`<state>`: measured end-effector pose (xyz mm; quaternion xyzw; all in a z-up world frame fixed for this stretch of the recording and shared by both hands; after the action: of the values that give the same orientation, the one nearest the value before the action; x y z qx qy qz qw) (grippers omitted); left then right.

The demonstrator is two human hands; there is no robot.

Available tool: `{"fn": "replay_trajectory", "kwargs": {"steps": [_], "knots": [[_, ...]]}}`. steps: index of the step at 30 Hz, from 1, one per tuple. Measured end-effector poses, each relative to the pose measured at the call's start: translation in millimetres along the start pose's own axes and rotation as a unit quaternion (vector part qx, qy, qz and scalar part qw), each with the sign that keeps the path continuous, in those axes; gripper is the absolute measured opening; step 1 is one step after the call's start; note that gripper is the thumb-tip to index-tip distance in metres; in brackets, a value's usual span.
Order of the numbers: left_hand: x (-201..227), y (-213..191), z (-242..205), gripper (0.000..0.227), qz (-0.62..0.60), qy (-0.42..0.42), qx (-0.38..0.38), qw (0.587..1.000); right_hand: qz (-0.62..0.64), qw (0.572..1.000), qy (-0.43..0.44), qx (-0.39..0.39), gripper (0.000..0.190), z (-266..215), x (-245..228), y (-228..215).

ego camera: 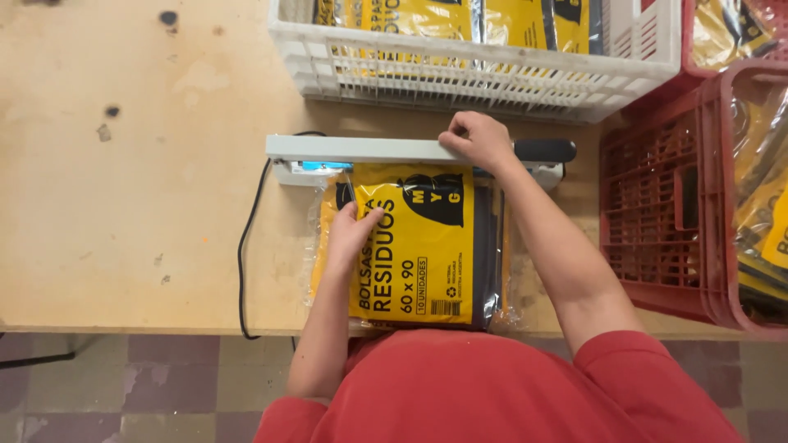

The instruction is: Sealing the open ends of plastic trash bags using a manual heat sealer and organizing them into crates.

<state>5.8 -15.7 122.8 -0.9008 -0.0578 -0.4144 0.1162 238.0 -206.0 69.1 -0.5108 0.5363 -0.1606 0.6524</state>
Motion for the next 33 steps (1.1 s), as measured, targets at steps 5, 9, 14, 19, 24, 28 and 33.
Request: {"fn": "replay_trajectory", "kwargs": {"steps": [5, 9, 14, 19, 24, 28, 33], "knots": [[-29.8, 5.3, 26.9, 0.046, 0.011, 0.050, 0.019, 0.999, 0.071, 0.993, -0.067, 0.060, 0.020, -4.3, -14.2, -33.0], [-37.3, 4.7, 31.5, 0.025, -0.046, 0.153, 0.023, 0.987, 0.149, 0.950, -0.246, 0.125, 0.014, -49.3, -81.9, -86.9], [-57.9, 4.0, 32.1, 0.026, -0.126, 0.262, 0.035, 0.956, 0.177, 0.942, -0.223, 0.178, 0.009, -114.5, -83.3, -72.3], [-66.3, -11.5, 8.8, 0.029, -0.175, 0.287, 0.065, 0.940, 0.250, 0.948, 0.038, 0.193, 0.055, -168.8, -30.5, -4.0], [-51.4, -19.8, -14.6, 0.036, -0.238, 0.338, 0.078, 0.907, 0.463, 0.871, 0.138, 0.087, 0.048, -217.9, -13.8, 82.8], [-75.3, -21.6, -0.4, 0.036, -0.240, 0.321, 0.037, 0.915, 0.443, 0.875, 0.126, 0.150, 0.020, -244.4, -48.3, 23.9], [-26.0, -14.0, -27.5, 0.007, -0.098, 0.333, -0.013, 0.938, 0.106, 0.956, 0.030, 0.272, 0.013, -280.9, -63.4, -138.2]]}}
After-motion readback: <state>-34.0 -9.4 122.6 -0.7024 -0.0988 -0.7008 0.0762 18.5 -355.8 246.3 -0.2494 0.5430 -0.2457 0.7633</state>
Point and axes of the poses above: each hand's wrist, its own z-axis towards the middle knuckle, its own y-axis out of the palm, x = y × z, the point moved 8 cm from there along z, towards the middle knuckle, and after that the axes turned 5 degrees about -x, right-handed, at the moved point
